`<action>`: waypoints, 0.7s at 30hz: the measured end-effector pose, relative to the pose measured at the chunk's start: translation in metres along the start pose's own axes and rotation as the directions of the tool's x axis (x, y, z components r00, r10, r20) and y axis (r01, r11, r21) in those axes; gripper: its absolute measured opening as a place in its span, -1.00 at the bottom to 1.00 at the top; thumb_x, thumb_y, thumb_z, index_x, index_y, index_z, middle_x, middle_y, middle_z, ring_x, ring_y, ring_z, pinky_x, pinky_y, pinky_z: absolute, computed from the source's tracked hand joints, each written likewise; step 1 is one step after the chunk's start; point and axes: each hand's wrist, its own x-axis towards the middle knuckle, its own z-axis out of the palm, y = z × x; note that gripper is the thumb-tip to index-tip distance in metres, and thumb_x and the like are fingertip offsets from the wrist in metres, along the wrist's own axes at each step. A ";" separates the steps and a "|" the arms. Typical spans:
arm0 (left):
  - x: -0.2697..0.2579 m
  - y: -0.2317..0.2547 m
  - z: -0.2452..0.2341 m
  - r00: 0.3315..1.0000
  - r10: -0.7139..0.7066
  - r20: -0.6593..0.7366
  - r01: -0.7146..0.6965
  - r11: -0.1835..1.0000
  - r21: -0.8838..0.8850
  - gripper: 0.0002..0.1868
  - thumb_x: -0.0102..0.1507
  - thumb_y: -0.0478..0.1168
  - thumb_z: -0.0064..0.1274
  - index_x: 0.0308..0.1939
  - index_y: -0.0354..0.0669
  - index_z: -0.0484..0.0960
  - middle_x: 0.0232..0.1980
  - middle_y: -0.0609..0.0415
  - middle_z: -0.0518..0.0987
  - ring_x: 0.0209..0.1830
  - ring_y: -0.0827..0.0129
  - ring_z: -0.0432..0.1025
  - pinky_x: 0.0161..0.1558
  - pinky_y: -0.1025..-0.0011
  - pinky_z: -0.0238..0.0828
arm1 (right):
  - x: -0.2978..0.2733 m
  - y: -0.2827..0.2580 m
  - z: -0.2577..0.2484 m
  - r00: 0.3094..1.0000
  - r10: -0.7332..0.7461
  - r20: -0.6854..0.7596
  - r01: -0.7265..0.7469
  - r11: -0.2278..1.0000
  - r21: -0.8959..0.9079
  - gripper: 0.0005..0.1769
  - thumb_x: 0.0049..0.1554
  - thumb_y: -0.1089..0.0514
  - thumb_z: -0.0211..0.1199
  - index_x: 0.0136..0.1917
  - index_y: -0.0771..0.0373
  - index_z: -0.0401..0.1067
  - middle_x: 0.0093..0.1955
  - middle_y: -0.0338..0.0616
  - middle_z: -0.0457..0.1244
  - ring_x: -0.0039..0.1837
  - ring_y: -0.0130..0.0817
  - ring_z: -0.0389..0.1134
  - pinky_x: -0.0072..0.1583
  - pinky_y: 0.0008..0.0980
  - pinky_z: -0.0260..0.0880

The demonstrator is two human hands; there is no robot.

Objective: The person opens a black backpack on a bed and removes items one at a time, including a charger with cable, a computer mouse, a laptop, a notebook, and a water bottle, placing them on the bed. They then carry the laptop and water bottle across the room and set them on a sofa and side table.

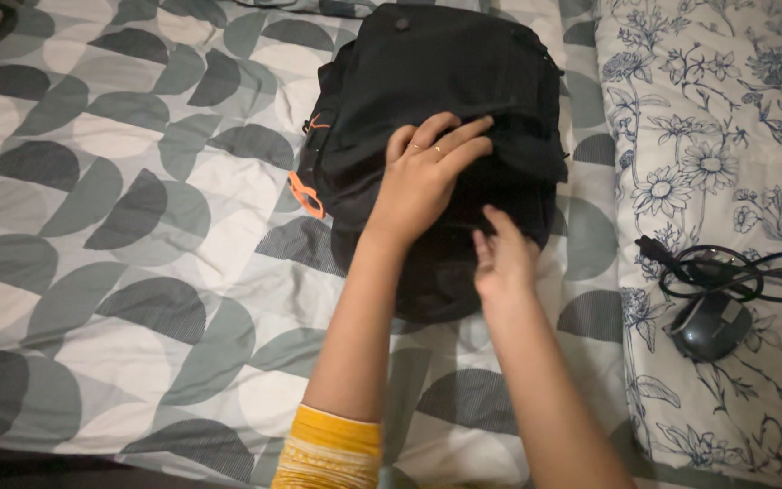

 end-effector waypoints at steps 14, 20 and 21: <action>-0.020 -0.017 0.008 0.991 0.001 0.136 -0.034 0.971 0.238 -0.45 0.37 -0.28 -0.09 0.44 0.28 0.44 0.66 0.36 0.16 0.69 0.50 -0.01 0.66 0.19 -0.23 | 0.057 0.024 -0.002 0.943 0.164 0.290 -0.210 0.969 0.134 -0.59 0.07 0.23 0.38 0.19 0.31 0.43 0.19 -0.04 0.37 0.23 -0.12 0.43 0.30 -0.07 0.47; -0.010 -0.031 0.000 0.991 0.082 0.107 -0.111 0.947 0.300 -0.43 0.37 -0.31 -0.08 0.45 0.31 0.44 0.66 0.33 0.16 0.69 0.46 -0.01 0.65 0.16 -0.24 | 0.047 -0.003 0.006 0.966 0.165 0.198 -0.182 0.981 0.073 -0.58 0.01 0.24 0.40 0.14 0.28 0.40 0.14 -0.01 0.35 0.21 -0.06 0.43 0.30 0.03 0.47; -0.007 -0.033 -0.002 0.990 0.088 0.106 -0.116 0.946 0.303 -0.42 0.37 -0.31 -0.09 0.45 0.31 0.44 0.66 0.33 0.16 0.69 0.46 -0.01 0.65 0.15 -0.24 | 0.040 -0.010 0.006 0.966 0.152 0.209 -0.167 0.984 0.059 -0.58 0.01 0.24 0.40 0.14 0.29 0.40 0.13 -0.01 0.36 0.20 -0.05 0.44 0.30 0.03 0.48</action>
